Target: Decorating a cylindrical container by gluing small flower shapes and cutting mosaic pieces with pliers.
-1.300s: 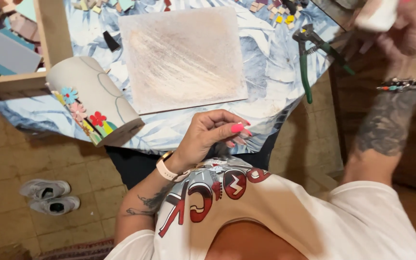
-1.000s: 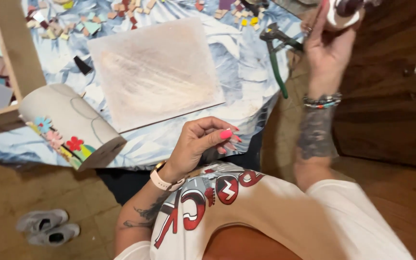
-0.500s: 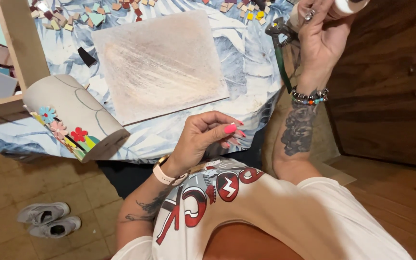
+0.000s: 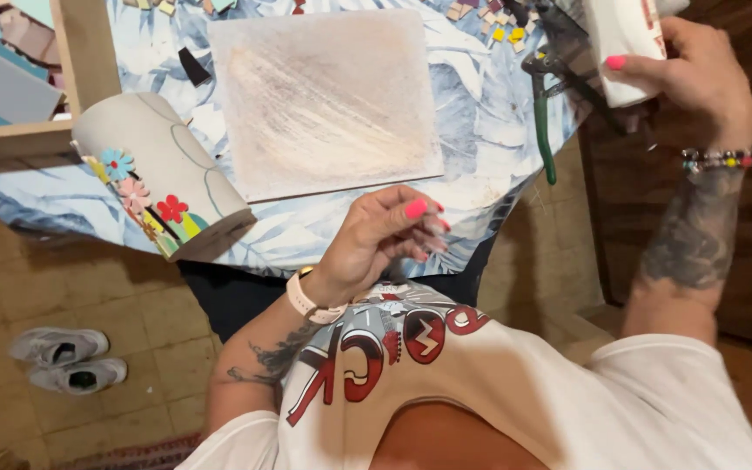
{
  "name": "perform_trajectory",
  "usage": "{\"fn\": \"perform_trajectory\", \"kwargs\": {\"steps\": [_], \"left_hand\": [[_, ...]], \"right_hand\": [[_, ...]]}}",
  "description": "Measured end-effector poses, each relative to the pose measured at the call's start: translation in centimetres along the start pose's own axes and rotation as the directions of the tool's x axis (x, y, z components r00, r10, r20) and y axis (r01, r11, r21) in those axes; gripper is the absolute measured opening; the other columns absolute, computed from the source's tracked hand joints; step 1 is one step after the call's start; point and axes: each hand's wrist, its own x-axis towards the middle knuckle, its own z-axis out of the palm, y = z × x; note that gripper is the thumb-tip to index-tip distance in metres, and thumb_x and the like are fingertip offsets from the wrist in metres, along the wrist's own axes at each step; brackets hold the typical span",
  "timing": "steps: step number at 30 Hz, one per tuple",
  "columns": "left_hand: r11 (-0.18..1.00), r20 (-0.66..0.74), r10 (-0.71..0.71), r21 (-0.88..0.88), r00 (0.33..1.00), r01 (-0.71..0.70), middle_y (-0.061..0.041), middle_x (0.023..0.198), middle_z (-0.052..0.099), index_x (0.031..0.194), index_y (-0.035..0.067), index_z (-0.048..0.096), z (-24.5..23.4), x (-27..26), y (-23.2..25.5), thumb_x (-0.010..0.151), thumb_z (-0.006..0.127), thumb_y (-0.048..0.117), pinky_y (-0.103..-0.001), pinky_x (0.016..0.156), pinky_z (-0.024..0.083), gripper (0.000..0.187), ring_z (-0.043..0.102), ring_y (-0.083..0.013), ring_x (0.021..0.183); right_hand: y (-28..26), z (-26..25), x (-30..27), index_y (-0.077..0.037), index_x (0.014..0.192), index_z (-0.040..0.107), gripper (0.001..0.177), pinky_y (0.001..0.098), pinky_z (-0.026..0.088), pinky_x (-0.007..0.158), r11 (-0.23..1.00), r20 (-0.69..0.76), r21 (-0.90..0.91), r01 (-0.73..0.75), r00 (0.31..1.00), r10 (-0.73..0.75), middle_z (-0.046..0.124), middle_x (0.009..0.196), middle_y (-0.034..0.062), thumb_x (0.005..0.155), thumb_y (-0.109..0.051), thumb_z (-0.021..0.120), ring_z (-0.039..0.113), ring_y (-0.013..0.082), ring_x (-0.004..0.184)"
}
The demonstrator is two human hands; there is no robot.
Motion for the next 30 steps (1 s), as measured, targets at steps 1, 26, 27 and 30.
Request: {"fn": "perform_trajectory", "kwargs": {"steps": [1, 26, 27, 30], "left_hand": [[0.99, 0.045, 0.013, -0.143, 0.999, -0.006, -0.014, 0.08, 0.062, 0.09, -0.003, 0.055, -0.4, 0.1, -0.4, 0.083, 0.057, 0.015, -0.018, 0.051, 0.052, 0.019, 0.064, -0.0201, 0.066], [0.781, -0.259, 0.001, -0.603, 0.966, -0.162, 0.0, 0.1, 0.054, 0.088, 0.015, 0.058, -1.8, -1.8, 0.2, 0.08, 0.062, 0.03, -0.027, 0.083, 0.042, 0.017, 0.051, -0.0148, 0.095], [0.77, -0.233, 0.022, -0.617, 0.972, -0.165, 0.0, 0.098, 0.055, 0.087, 0.014, 0.058, -1.7, -1.9, 0.4, 0.081, 0.062, 0.029, -0.026, 0.082, 0.042, 0.017, 0.052, -0.0138, 0.093], [0.752, -0.19, 0.045, -0.64, 0.981, -0.158, 0.0, 0.097, 0.056, 0.087, 0.014, 0.056, -2.1, -1.8, 0.3, 0.081, 0.061, 0.03, -0.023, 0.08, 0.042, 0.017, 0.054, -0.0113, 0.09]], "right_hand": [[1.6, -0.2, 0.8, 0.003, 0.109, 0.061, 0.04, 0.0402, 0.035, 0.053, 0.895, -0.036, -0.436, 0.095, 0.992, -0.122, 0.059, 0.098, 0.0179, 0.087, -0.03, 0.065, 0.05, 0.0285, 0.075], [-18.8, 19.9, -6.5, 0.008, 0.083, 0.064, 0.023, 0.0413, 0.046, 0.061, 0.297, -0.523, -0.082, 0.951, 0.213, -0.825, 0.042, 0.075, 0.0121, 0.064, 0.003, 0.076, 0.05, 0.0279, 0.063], [-19.2, 19.9, -6.5, 0.008, 0.081, 0.063, 0.019, 0.0408, 0.045, 0.06, 0.259, -0.523, -0.098, 0.961, 0.171, -0.835, 0.042, 0.073, 0.0117, 0.066, 0.003, 0.074, 0.05, 0.0275, 0.062], [-19.6, 20.2, -6.3, 0.008, 0.079, 0.062, 0.014, 0.0404, 0.044, 0.058, 0.214, -0.521, -0.12, 0.969, 0.122, -0.845, 0.041, 0.071, 0.0115, 0.068, 0.004, 0.07, 0.049, 0.0272, 0.06]]}}
